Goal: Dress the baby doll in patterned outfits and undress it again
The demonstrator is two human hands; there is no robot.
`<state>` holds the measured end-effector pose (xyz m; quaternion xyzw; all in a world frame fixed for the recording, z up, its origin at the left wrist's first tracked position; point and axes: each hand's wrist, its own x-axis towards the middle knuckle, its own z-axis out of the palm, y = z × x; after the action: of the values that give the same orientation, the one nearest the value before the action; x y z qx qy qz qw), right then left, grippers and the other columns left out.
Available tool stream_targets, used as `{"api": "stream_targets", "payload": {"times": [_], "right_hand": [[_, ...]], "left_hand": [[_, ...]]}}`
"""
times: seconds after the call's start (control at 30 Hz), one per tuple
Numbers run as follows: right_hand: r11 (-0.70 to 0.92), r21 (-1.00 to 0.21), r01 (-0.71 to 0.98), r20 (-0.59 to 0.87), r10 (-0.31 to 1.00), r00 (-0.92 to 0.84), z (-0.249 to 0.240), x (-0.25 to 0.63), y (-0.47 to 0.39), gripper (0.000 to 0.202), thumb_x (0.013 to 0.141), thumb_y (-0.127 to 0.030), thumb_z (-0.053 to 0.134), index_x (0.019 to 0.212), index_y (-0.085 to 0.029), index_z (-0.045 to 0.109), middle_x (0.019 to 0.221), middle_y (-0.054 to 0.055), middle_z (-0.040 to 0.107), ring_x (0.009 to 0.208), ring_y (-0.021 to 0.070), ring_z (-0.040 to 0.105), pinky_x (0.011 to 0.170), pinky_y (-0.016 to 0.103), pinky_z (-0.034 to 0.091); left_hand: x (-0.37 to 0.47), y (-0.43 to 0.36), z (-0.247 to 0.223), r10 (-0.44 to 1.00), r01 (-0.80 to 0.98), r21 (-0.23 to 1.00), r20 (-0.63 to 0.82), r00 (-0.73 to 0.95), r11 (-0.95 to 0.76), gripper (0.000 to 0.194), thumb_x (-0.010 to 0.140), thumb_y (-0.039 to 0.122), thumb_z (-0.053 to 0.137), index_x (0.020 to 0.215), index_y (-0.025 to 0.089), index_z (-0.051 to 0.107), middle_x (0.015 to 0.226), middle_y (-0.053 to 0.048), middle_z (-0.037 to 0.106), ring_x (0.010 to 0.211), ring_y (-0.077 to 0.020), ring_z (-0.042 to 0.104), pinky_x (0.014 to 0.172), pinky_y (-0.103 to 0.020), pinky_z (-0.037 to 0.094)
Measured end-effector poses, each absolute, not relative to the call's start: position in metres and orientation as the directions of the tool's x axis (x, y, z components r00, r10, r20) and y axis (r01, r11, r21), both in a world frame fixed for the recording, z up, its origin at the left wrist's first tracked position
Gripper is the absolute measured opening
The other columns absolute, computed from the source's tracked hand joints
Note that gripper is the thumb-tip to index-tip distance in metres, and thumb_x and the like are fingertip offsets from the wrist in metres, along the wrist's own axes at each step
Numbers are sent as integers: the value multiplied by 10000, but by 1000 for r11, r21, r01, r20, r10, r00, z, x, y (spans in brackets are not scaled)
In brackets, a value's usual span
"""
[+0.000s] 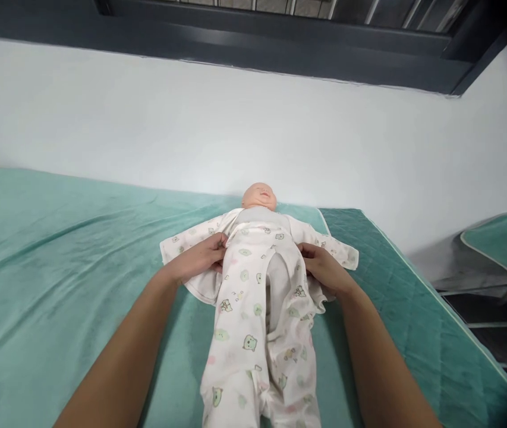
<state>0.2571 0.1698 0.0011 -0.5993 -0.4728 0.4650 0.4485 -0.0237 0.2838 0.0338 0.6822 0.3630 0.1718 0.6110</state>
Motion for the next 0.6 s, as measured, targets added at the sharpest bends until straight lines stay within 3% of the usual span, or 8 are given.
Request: {"api": "stream_targets", "payload": {"times": [0.13, 0.3, 0.43, 0.6], "right_hand": [[-132, -974, 185, -97, 978, 184, -7, 256, 174, 131, 679, -285, 629, 749, -207, 549, 700, -36, 590, 613, 128, 497, 564, 241, 376], [-124, -919, 374, 5, 946, 324, -16, 259, 185, 108, 685, -291, 617, 722, -204, 566, 688, -25, 609, 678, 161, 541, 604, 257, 392], [-141, -914, 381, 11, 929, 369, -14, 256, 191, 255, 705, -278, 602, 939, -202, 671, 903, 38, 724, 844, 223, 644, 763, 313, 469], [-142, -875, 464, 20, 945, 326, -7, 251, 188, 353, 751, -302, 573, 1058, -223, 730, 1062, 62, 740, 1001, 297, 651, 849, 373, 478]], "left_hand": [[-21, 282, 33, 742, 287, 958, -214, 635, 31, 186, 786, 348, 583, 810, 222, 448, 719, 52, 469, 630, -109, 483, 559, -212, 425], [-15, 281, 28, 832, 293, 956, -162, 531, -1, 141, 778, 319, 554, 789, 230, 446, 653, 57, 489, 560, -109, 467, 498, -208, 395], [-12, 283, 26, 917, 390, 921, -145, 372, -13, 67, 769, 279, 500, 816, 239, 473, 607, 47, 552, 525, -138, 517, 502, -241, 418], [-17, 283, 31, 853, 309, 942, -48, 519, -135, 76, 780, 263, 509, 828, 220, 549, 761, 24, 621, 648, -127, 536, 597, -236, 429]]}}
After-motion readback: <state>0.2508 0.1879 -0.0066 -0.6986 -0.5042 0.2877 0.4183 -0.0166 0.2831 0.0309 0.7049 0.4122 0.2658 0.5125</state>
